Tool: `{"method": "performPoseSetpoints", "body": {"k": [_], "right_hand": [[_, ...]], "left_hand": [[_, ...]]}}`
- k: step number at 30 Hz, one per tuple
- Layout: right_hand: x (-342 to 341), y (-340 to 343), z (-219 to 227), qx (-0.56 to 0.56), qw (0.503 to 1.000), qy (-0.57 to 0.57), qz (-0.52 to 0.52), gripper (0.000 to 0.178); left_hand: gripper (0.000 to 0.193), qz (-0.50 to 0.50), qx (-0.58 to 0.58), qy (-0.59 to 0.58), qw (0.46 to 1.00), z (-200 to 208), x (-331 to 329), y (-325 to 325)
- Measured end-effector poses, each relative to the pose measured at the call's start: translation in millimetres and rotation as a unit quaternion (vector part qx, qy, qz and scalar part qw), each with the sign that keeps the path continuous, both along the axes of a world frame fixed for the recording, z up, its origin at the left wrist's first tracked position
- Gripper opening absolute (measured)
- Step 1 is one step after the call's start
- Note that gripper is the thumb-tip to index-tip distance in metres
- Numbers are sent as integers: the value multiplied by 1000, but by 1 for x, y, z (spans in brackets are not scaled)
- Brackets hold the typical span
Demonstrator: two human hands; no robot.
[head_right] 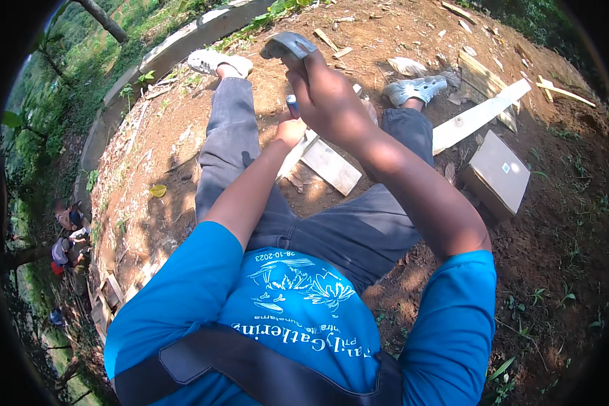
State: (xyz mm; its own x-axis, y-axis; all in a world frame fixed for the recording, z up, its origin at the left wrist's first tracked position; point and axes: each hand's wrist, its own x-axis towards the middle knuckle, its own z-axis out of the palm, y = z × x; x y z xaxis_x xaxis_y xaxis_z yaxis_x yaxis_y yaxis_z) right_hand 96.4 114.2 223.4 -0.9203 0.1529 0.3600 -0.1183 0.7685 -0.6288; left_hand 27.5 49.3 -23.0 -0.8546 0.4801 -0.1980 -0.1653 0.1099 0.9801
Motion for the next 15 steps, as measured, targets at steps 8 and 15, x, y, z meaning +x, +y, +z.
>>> {"method": "performPoseSetpoints", "body": {"k": [8,15], "right_hand": [[-6,-4,46,31,999,-16,1,21],[2,37,-40,166,952,-254,-29,26]], "left_hand": [[48,17,17,-35,999,2,-5,-15],[43,-44,34,3,998,5,11,12]]}}
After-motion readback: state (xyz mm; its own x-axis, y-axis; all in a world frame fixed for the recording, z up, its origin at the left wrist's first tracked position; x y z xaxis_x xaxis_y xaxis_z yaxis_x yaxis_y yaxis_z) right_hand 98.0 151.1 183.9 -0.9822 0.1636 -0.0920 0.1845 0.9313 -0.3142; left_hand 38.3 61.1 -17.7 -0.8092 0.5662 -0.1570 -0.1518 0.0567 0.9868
